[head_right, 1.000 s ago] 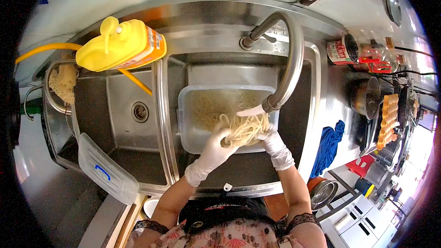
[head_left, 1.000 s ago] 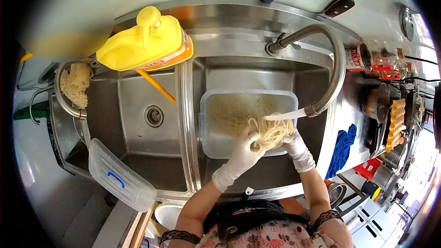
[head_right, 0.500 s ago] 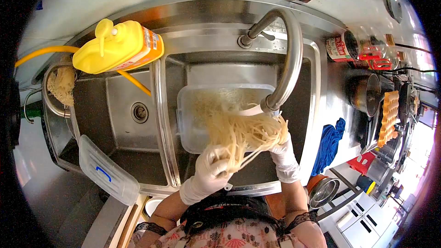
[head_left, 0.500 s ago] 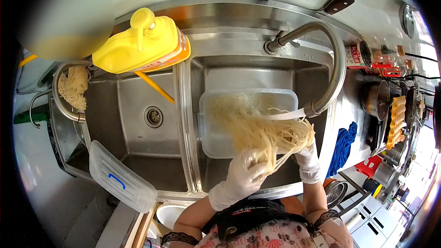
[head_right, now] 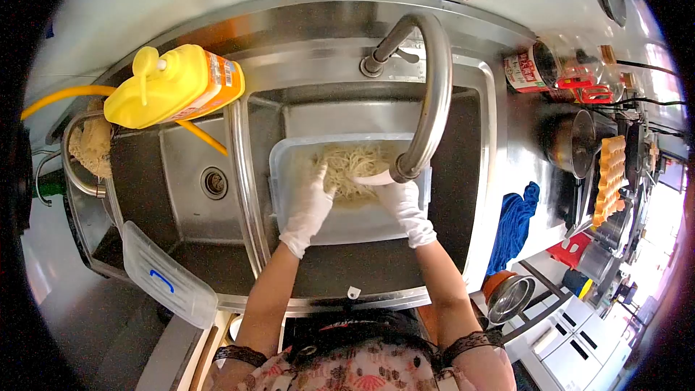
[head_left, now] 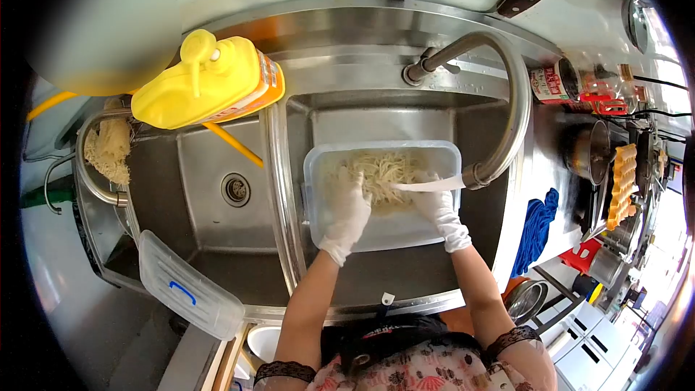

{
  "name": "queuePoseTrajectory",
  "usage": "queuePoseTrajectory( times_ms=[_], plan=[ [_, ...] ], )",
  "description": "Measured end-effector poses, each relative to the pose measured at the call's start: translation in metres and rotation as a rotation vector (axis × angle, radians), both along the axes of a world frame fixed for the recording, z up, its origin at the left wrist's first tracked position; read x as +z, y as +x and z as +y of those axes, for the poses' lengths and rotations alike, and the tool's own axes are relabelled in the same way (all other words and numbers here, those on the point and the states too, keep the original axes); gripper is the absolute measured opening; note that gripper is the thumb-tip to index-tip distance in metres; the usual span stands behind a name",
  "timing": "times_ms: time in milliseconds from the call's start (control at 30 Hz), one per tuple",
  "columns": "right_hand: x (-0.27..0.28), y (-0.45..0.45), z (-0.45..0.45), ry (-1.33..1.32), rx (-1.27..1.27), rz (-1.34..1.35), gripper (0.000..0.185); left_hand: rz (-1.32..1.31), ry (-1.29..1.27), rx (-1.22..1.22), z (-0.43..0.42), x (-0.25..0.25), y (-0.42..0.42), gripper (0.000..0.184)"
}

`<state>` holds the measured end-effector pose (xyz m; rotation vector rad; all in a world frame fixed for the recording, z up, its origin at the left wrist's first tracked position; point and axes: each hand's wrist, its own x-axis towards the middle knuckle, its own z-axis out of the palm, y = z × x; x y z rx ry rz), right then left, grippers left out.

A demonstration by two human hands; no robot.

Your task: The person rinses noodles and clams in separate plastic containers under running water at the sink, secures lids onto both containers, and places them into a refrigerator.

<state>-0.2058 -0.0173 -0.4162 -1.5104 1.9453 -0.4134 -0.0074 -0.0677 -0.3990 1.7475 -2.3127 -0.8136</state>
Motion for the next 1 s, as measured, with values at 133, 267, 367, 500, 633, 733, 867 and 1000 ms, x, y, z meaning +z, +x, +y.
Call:
queuePoseTrajectory(
  times_ms=[133,267,367,500,633,733,867,1000],
  plan=[
    [-0.037,0.015,-0.026,0.023,-0.054,-0.231,0.02,0.359,0.359,0.349,-0.013,-0.049,0.001,0.031],
    [-0.038,0.039,-0.05,0.611,-0.687,-1.337,0.017,0.964,0.889,0.858,-0.018,-0.072,-0.019,0.022],
    [-0.064,0.041,-0.042,0.657,-0.556,-1.715,0.023,2.183,1.861,0.162,-0.007,-0.153,-0.031,0.023],
    [-0.039,0.031,-0.038,0.071,0.273,0.117,0.042,1.584,1.524,0.888,-0.001,-0.145,-0.076,0.024],
    [0.002,0.015,-0.033,0.316,-0.124,-0.406,0.048,1.428,1.413,1.063,0.003,-0.113,-0.072,0.033],
    [-0.059,-0.003,0.008,0.203,-0.435,-0.374,0.037,1.04,1.107,0.853,0.014,-0.06,-0.038,0.041],
    [-0.039,-0.015,0.036,0.216,-0.32,-0.206,0.029,0.927,0.737,0.734,0.033,0.018,0.044,0.048],
    [-0.04,-0.019,0.07,0.288,-0.174,-0.025,0.03,0.892,0.577,0.955,0.052,0.112,0.111,0.036]
  ],
)
